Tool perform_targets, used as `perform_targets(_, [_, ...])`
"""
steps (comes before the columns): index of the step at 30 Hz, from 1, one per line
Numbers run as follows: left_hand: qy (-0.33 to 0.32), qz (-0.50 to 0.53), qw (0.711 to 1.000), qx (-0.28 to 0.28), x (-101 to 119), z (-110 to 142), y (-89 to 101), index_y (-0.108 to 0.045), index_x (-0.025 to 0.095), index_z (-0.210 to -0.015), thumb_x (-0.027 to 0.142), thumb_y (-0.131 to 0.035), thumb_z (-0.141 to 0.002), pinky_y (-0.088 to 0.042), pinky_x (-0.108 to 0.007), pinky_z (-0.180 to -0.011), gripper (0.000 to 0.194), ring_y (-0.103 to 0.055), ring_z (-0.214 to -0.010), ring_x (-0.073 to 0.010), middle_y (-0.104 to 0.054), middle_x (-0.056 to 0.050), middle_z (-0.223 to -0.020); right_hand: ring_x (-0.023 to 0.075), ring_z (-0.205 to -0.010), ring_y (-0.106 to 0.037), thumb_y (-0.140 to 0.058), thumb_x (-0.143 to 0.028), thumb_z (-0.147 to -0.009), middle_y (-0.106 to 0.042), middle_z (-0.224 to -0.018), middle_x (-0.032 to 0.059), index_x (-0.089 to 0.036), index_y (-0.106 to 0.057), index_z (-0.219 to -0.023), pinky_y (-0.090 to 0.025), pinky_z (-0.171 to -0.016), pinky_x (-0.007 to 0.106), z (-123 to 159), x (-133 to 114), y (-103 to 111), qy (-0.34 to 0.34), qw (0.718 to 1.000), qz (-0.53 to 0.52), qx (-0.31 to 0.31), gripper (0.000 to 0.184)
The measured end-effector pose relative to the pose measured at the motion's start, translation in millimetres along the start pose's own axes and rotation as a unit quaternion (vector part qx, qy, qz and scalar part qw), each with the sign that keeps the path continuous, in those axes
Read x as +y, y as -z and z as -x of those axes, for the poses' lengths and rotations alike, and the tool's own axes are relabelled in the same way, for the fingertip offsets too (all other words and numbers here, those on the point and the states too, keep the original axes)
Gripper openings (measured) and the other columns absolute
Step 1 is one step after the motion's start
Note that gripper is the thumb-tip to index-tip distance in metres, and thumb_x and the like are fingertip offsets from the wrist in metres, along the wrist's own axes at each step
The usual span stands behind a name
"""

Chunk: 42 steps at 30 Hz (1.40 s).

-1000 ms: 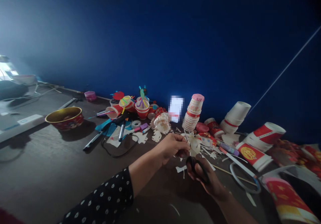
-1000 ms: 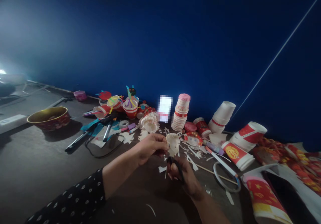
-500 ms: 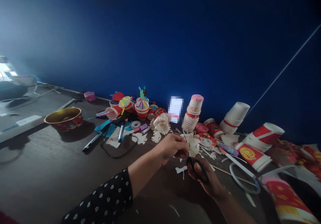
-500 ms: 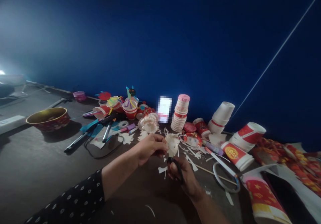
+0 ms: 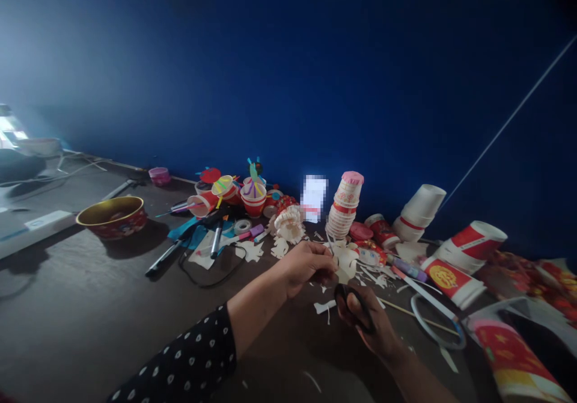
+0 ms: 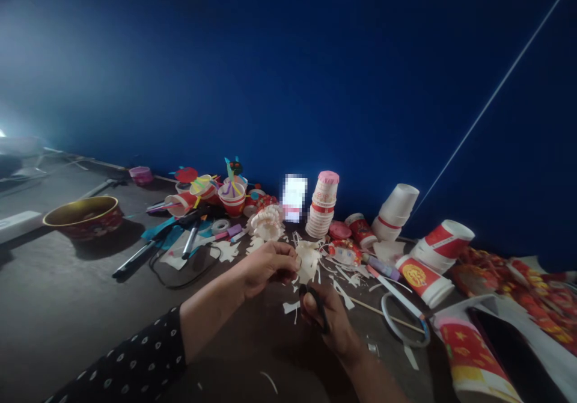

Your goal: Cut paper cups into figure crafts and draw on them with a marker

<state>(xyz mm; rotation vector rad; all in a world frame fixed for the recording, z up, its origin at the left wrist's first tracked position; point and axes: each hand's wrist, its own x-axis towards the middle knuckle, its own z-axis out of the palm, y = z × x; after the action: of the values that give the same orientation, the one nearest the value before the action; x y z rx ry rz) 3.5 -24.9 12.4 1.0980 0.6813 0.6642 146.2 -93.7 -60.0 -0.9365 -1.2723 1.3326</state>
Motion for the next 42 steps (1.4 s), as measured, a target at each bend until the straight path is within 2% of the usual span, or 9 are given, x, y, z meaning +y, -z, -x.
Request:
perform_targets(13, [0.015,-0.015,1.000,-0.013,1.4,-0.4,5.9,-0.048,0.014,-0.051,0.016,-0.059,-0.050,-0.033,-0.018,-0.044,0.012,-0.046,-0.041,-0.0063,-0.050,0.004,-0.043,0.0066,-0.046,-0.023,-0.052,-0.059,-0.070,-0.031,-0.051,-0.0053,-0.018,-0.042,-0.059,-0.017,-0.042,0.022,1.4,3.9,4.7,0.008,0.999,0.044,-0.008,0.044])
perform_targets(18, [0.016,-0.020,0.999,-0.031,2.1,-0.8,9.3,-0.048,0.013,-0.050,0.014,-0.058,-0.050,-0.034,-0.018,-0.045,0.011,-0.048,-0.042,-0.0069,-0.049,0.004,-0.042,0.0065,-0.046,-0.022,-0.050,-0.060,-0.071,-0.028,-0.051,-0.0061,-0.018,-0.040,-0.058,-0.016,-0.042,0.022,2.0,-1.0,2.7,0.002,0.998,0.058,-0.020,0.045])
perform_targets(23, [0.023,-0.020,0.998,-0.046,3.5,-1.1,12.3,-0.047,0.014,-0.048,0.014,-0.058,-0.050,-0.034,-0.018,-0.043,0.011,-0.047,-0.040,-0.0065,-0.048,0.005,-0.041,0.0067,-0.046,-0.023,-0.048,-0.061,-0.072,-0.030,-0.050,-0.0052,-0.017,-0.042,-0.058,-0.017,-0.042,0.022,2.4,-6.9,-0.5,0.013,0.996,0.090,-0.022,0.047])
perform_targets(31, [0.029,-0.015,0.998,-0.048,4.9,-1.5,13.5,-0.047,0.014,-0.047,0.012,-0.055,-0.048,-0.035,-0.018,-0.041,0.009,-0.044,-0.038,-0.0061,-0.046,0.005,-0.040,0.0060,-0.045,-0.022,-0.049,-0.062,-0.070,-0.030,-0.048,-0.0056,-0.017,-0.042,-0.055,-0.016,-0.041,0.021,1.8,-9.2,-1.2,0.012,0.995,0.097,-0.020,0.048])
perform_targets(38, [0.008,-0.030,0.999,-0.013,8.3,-0.4,12.5,-0.048,0.014,-0.048,0.014,-0.054,-0.050,-0.034,-0.017,-0.039,0.007,-0.035,-0.038,-0.0044,-0.041,0.006,-0.040,0.0056,-0.043,-0.023,-0.049,-0.060,-0.071,-0.031,-0.048,-0.0055,-0.017,-0.045,-0.058,-0.017,-0.040,0.021,1.3,-9.3,-2.1,0.017,0.996,0.082,-0.017,0.046])
perform_targets(42, [-0.010,-0.025,1.000,0.007,9.4,-0.6,12.4,-0.047,0.014,-0.049,0.014,-0.054,-0.050,-0.033,-0.016,-0.039,0.007,-0.037,-0.039,-0.0044,-0.041,0.006,-0.042,0.0061,-0.045,-0.024,-0.048,-0.059,-0.073,-0.031,-0.050,-0.0052,-0.017,-0.043,-0.058,-0.017,-0.040,0.021,1.2,-8.6,-0.5,0.018,0.996,0.092,-0.011,0.044])
